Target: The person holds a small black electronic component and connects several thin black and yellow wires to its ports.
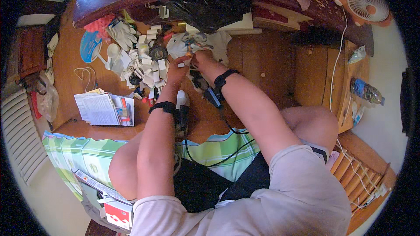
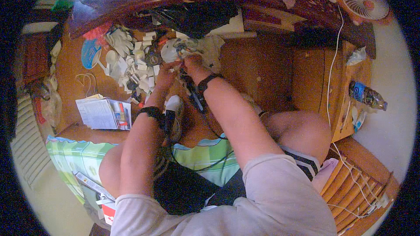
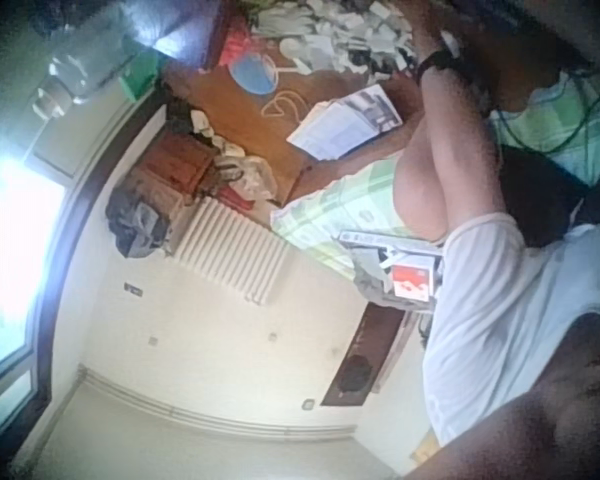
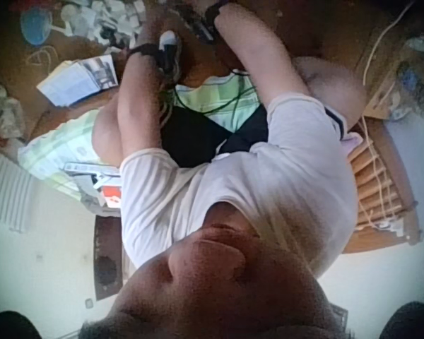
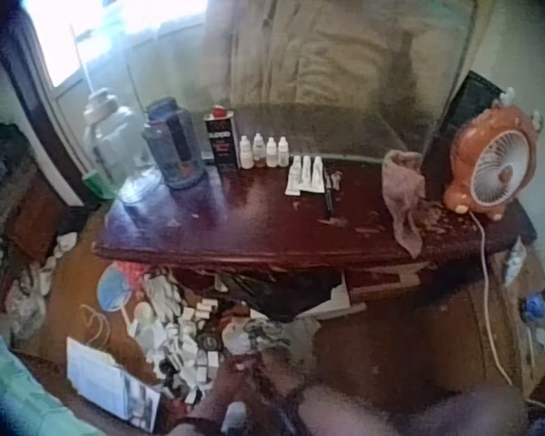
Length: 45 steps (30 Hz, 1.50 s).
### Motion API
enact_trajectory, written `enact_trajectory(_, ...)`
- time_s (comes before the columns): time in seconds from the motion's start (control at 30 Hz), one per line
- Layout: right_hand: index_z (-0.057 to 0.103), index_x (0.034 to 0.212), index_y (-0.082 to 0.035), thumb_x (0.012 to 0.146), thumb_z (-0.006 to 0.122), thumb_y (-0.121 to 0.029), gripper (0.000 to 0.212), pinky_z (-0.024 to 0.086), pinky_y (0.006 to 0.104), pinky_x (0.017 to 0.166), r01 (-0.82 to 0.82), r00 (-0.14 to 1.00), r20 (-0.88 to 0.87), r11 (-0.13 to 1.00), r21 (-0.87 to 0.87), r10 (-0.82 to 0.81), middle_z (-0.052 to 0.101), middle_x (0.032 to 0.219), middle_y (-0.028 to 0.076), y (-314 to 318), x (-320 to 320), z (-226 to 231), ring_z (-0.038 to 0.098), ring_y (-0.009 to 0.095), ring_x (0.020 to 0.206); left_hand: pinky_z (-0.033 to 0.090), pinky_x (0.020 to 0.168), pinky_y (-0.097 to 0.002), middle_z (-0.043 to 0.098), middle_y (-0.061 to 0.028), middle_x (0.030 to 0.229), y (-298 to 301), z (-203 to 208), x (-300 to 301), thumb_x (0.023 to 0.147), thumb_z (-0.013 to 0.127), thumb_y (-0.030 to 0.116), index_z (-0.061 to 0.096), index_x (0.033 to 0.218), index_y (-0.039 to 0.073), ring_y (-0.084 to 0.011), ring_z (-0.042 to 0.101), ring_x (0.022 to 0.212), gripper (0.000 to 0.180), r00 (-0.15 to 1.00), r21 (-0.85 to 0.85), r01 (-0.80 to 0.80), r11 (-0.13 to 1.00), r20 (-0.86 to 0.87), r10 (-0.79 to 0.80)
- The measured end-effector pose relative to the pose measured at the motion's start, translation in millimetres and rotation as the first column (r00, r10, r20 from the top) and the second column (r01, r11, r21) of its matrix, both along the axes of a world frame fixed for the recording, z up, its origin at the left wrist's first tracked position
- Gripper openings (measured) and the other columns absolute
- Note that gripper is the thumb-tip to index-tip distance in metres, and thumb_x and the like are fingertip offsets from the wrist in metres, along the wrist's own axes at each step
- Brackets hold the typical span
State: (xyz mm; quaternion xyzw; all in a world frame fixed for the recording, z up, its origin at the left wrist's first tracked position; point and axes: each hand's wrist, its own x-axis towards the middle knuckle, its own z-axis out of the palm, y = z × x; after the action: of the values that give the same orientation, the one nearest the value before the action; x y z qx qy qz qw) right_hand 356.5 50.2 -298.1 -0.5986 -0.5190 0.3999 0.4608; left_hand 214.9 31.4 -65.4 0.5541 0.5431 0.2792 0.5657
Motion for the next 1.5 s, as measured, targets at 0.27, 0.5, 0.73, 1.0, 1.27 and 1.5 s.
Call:
enact_trajectory(0.27,0.058,0.106,-0.006,0.081,0.053,-0.035,0.039,0.046,0.0414,0.079,-0.172,0.969,-0.238,0.874,-0.455,0.067,0.064,0.095,0.017,-17,-47,186,0.061,0.033,0.088,0.043,0.081,-0.0265,0.062,-0.0051,0.100,-29,-1,-47,0.071,0.056,-0.002,0.063,0.105,0.007,-0.0161,0.055,0.091,0.036,0.991,-0.123,-0.133,0.984,-0.039,0.129)
enact_trajectory(0.5,0.058,0.090,-0.003,0.083,0.057,-0.024,0.023,0.043,0.0293,0.041,-0.064,0.980,0.101,0.760,-0.647,0.169,0.058,0.065,0.006,-9,-27,197,0.055,0.016,0.048,0.047,0.066,-0.0261,0.059,-0.0038,0.099,-29,9,-21,0.073,0.059,0.005,0.058,0.108,0.006,-0.0149,0.057,0.078,0.035,0.971,-0.400,-0.155,0.903,0.104,0.213)
enact_trajectory(0.73,0.059,0.093,-0.004,0.082,0.056,-0.025,0.023,0.051,0.0263,0.058,-0.323,0.936,-0.337,0.644,-0.694,0.107,0.061,0.080,0.005,-16,-76,282,0.062,0.016,0.068,0.046,0.064,-0.0281,0.058,-0.0027,0.096,-53,24,-73,0.081,0.053,0.013,0.051,0.113,0.007,-0.0146,0.058,0.077,0.033,0.897,-0.526,-0.296,0.797,0.133,0.421)
enact_trajectory(1.0,0.056,0.093,-0.006,0.082,0.057,-0.022,0.020,0.051,0.0297,0.061,-0.297,0.937,-0.345,0.647,-0.702,0.056,0.061,0.080,0.004,-19,-96,314,0.062,0.017,0.069,0.046,0.058,-0.0301,0.054,-0.0076,0.099,-62,51,-92,0.086,0.052,0.019,0.048,0.113,0.003,-0.0202,0.056,0.080,0.032,0.670,-0.635,-0.434,0.639,0.246,0.700)
enact_trajectory(1.27,0.055,0.091,-0.007,0.083,0.056,-0.020,0.016,0.049,0.0287,0.057,-0.254,0.927,-0.376,0.742,-0.620,0.003,0.057,0.077,0.002,-10,-135,342,0.059,0.015,0.065,0.039,0.045,-0.0284,0.054,-0.0049,0.072,-29,77,-109,0.081,0.051,0.015,0.049,0.093,0.005,-0.0157,0.053,0.057,0.015,0.414,-0.671,-0.609,0.424,0.188,0.891)
enact_trajectory(1.5,0.057,0.089,-0.007,0.084,0.054,-0.017,0.012,0.048,0.0263,0.055,-0.189,0.959,-0.281,0.798,-0.573,0.026,0.057,0.074,0.000,13,-174,343,0.056,0.011,0.062,0.045,0.061,-0.0311,0.058,-0.0078,0.088,-5,73,-136,0.085,0.047,0.020,0.051,0.100,0.005,-0.0184,0.055,0.071,0.022,0.362,-0.565,-0.700,0.438,0.247,0.899)
